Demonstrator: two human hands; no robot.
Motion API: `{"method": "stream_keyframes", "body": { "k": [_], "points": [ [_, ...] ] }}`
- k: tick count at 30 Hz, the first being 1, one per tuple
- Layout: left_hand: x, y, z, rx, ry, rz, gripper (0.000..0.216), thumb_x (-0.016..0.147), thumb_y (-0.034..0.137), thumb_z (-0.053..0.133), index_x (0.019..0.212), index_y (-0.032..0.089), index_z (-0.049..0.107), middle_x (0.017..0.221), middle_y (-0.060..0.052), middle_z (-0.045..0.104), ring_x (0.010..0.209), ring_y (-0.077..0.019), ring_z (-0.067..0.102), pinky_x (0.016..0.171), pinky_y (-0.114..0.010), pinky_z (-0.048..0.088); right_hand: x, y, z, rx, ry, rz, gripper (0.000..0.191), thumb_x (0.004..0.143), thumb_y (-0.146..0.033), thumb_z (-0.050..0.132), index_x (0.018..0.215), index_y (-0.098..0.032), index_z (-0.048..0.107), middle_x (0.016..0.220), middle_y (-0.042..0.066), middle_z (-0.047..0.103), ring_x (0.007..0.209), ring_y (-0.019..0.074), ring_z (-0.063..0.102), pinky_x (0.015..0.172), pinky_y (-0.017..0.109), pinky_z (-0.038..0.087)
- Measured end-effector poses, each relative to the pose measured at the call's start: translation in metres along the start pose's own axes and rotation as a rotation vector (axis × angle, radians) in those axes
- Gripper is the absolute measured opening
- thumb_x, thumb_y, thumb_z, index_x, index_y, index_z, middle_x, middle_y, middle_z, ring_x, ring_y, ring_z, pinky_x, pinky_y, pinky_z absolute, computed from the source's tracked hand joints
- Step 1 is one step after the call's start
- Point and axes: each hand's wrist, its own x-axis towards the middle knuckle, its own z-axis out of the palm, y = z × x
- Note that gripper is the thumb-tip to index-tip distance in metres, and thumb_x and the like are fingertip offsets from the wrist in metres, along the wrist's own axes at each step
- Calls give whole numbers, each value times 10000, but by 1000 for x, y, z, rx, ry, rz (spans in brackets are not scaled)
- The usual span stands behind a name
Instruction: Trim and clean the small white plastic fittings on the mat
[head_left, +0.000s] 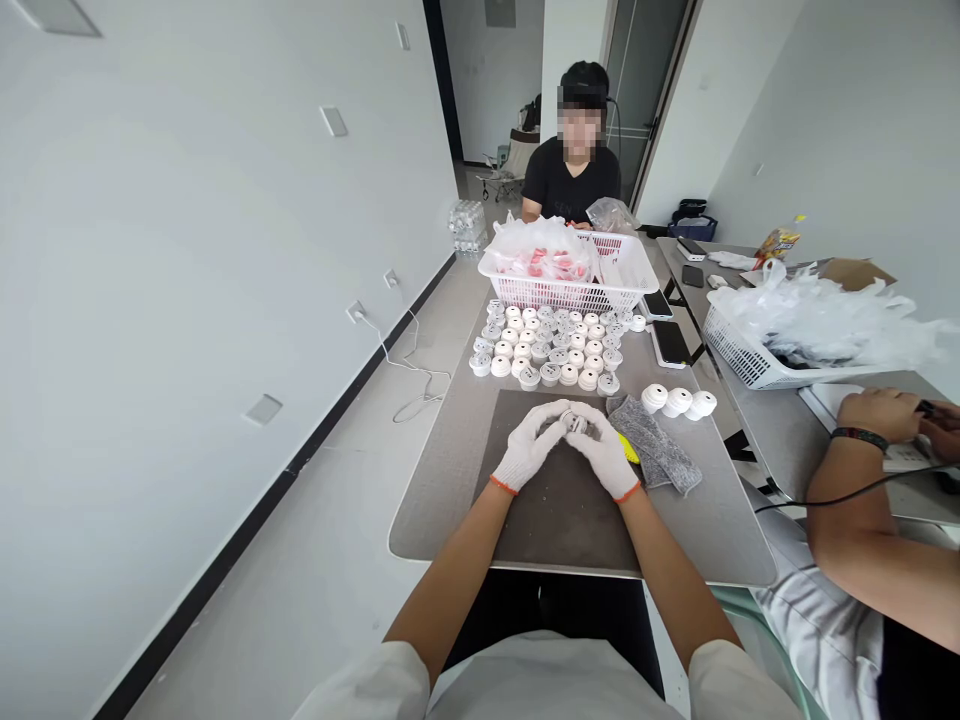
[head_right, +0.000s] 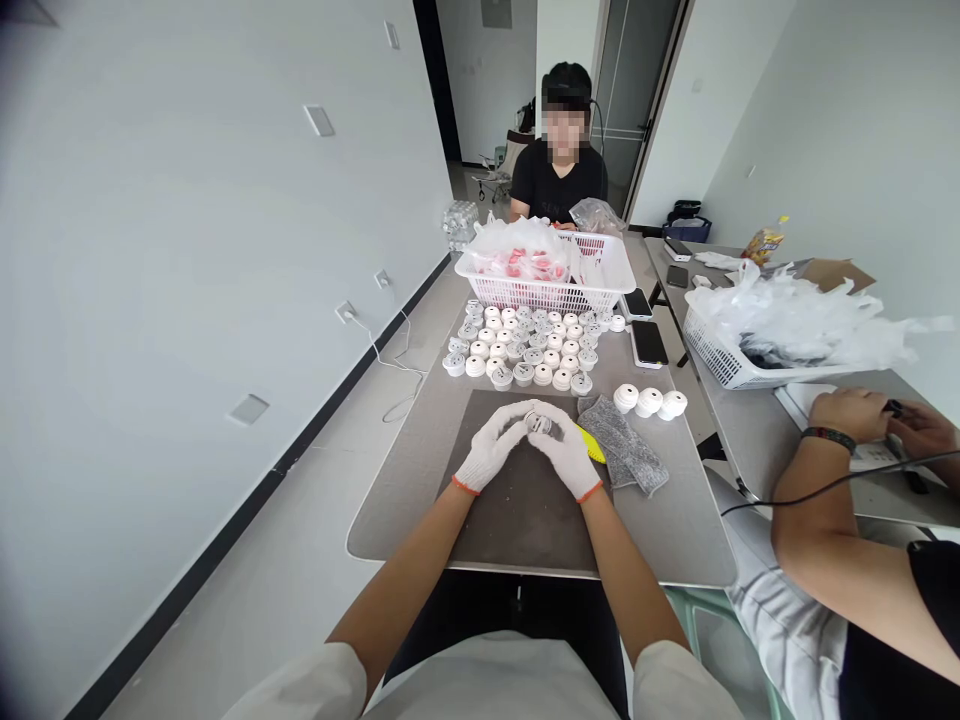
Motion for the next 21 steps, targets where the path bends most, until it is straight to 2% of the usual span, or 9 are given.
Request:
{"method": "stream_keyframes", "body": {
  "k": [2,4,7,9,11,14,17,21],
  "points": [
    [0,-2,-1,16,-17,-3,428,890,312,641,1314,253,640,1368,-67,630,1253,-218,598,1112,-379,470,-1,2,2,-247,23,-159,395,808,-344,708,1186,-231,682,1382,100,568,1302,249,534,1146,442,432],
    [0,-7,-1,73,-23,-16,553,791,272,741,1332,267,628,1369,-59,628,1236,-232,606,1107,-389,472,-2,2,4,-418,35,-249,391,831,-286,650,1215,-224,689,1394,109,565,1331,262,512,1175,460,393],
    [0,-14,-1,148,14,-28,601,706,249,807,1288,280,660,1351,-40,640,1245,-241,598,1133,-391,443,-3,3,6,-523,2,-174,533,851,-274,598,1383,-232,591,1436,95,552,1362,275,497,1185,484,377],
    [2,-19,-1,134,88,-76,515,741,282,786,1246,282,684,1307,-35,668,1217,-228,614,1124,-381,447,-4,4,7,-533,-53,-99,590,876,-318,601,1454,-234,521,1463,88,536,1366,278,501,1177,483,388],
    [5,-22,-2,84,184,-142,469,787,329,753,1247,276,679,1260,-37,693,1167,-211,637,1097,-373,465,-4,6,7,-521,-80,-99,610,905,-358,602,1488,-226,480,1468,86,534,1363,265,509,1176,461,391],
    [10,-25,-7,34,370,-193,469,848,385,686,1294,248,638,1220,-53,702,1079,-183,661,1032,-361,502,-1,8,9,-566,21,-185,598,934,-363,586,1496,-197,469,1466,93,534,1371,239,496,1185,413,378],
    [13,-23,-12,219,504,-201,448,847,395,677,1271,252,652,1237,-54,685,1064,-188,658,1061,-384,466,8,6,14,-766,93,-176,578,932,-339,592,1483,-190,497,1508,103,485,1433,261,409,1187,425,360],
    [14,-16,-13,520,445,-203,434,833,352,686,1260,280,659,1326,-57,649,1249,-246,585,1122,-426,391,26,3,23,-1105,15,-59,666,890,-383,672,1503,-194,489,1549,115,432,1506,355,240,1223,536,218]
  ]
}}
